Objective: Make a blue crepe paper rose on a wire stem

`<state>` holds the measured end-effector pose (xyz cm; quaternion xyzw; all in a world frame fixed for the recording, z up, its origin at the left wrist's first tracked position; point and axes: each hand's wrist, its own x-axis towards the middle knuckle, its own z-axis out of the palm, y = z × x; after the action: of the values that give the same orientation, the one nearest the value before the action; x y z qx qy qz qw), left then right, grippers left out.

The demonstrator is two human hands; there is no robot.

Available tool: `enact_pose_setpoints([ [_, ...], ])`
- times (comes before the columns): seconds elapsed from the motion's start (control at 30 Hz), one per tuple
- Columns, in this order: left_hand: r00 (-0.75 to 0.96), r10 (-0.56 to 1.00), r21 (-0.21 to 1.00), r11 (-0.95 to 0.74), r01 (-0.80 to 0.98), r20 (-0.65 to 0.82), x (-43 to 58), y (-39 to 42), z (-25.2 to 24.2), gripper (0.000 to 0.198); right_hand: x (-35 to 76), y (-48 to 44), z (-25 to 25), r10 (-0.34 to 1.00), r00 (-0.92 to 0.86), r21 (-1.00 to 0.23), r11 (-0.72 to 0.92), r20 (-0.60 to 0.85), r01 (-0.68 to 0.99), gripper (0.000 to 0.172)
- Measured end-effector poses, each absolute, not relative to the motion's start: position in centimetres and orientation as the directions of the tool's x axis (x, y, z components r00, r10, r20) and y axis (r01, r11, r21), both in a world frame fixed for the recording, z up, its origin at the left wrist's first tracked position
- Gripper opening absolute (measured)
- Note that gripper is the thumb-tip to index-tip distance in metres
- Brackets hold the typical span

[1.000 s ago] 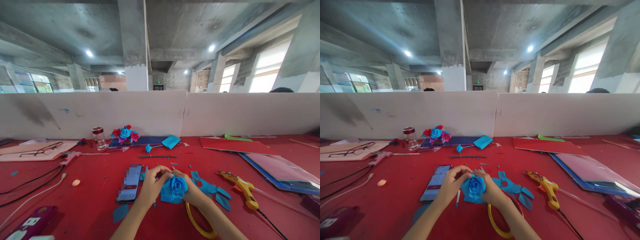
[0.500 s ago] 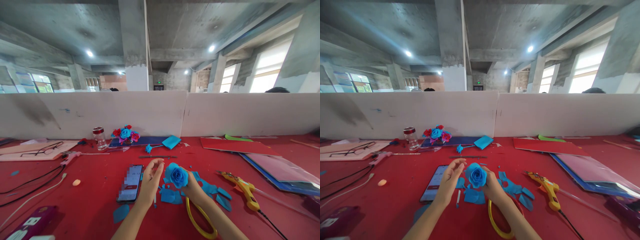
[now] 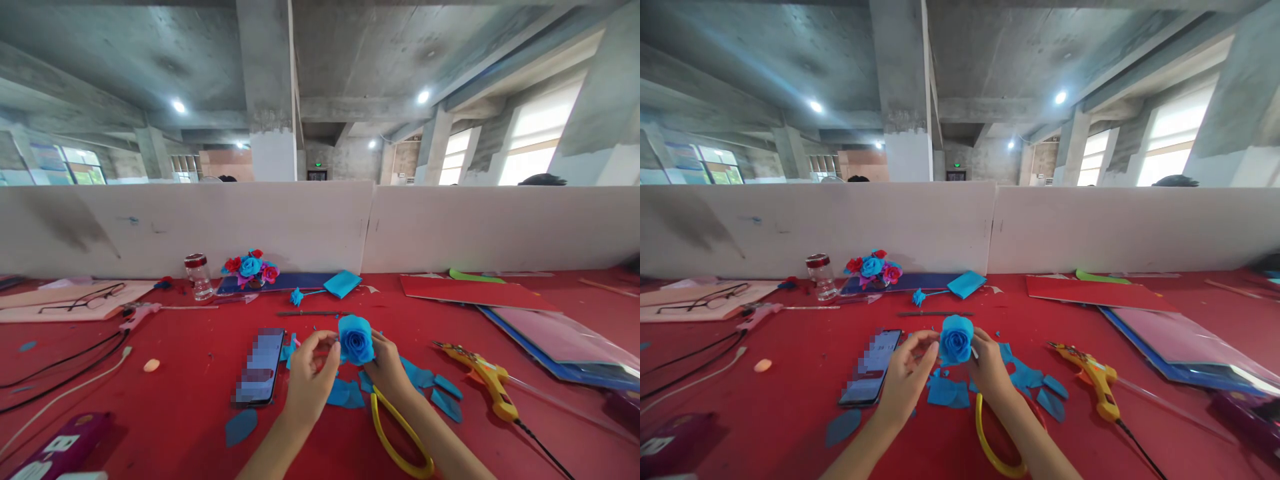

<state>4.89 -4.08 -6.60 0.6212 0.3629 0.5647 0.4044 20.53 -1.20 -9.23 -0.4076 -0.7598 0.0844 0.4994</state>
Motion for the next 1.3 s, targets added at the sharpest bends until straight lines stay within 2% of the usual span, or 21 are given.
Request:
enact_pose_setpoints([
  [0.13, 0.126, 0.943, 0.951, -0.308, -0.019, 0.308, 5.2, -4.0, -6.5, 0.023, 20.8, -0.9, -9.6, 0.696, -0.155, -0.526, 0.652, 0.701, 0.546, 0.018],
  [0.23, 0.112, 0.946, 0.953, -0.303, -0.015, 0.303, 5.1, -4.0, -6.4, 0.024, 20.8, -0.7, -9.9, 0.683, -0.163, -0.511, 0.664, 0.712, 0.546, 0.021],
  [0.43, 0.061, 0.906, 0.902, -0.423, 0.085, 0.419, 4.3, -3.8, -6.1, 0.022, 20.7, -1.2, -9.4, 0.675, -0.192, -0.511, 0.686, 0.712, 0.517, 0.027],
  [0.63, 0.125, 0.788, 0.754, -0.614, 0.236, 0.602, 4.0, -3.7, -5.9, 0.018, 20.5, -1.5, -9.2, 0.679, -0.234, -0.507, 0.695, 0.696, 0.509, 0.033],
  [0.83, 0.160, 0.776, 0.731, -0.629, 0.266, 0.610, 3.8, -3.6, -5.6, 0.019, 20.6, -1.8, -9.0, 0.691, -0.267, -0.515, 0.695, 0.672, 0.502, 0.027],
  [1.03, 0.218, 0.708, 0.638, -0.702, 0.316, 0.671, 3.6, -3.6, -5.8, 0.017, 20.5, -1.9, -8.7, 0.691, -0.329, -0.518, 0.710, 0.644, 0.477, 0.033],
  [1.17, 0.215, 0.738, 0.669, -0.672, 0.317, 0.640, 3.4, -3.4, -5.7, 0.017, 20.5, -2.0, -8.7, 0.682, -0.348, -0.518, 0.722, 0.643, 0.458, 0.033],
  [1.3, 0.224, 0.800, 0.754, -0.600, 0.266, 0.557, 3.4, -3.2, -5.3, 0.020, 20.4, -2.4, -8.3, 0.688, -0.385, -0.548, 0.725, 0.616, 0.418, 0.025],
])
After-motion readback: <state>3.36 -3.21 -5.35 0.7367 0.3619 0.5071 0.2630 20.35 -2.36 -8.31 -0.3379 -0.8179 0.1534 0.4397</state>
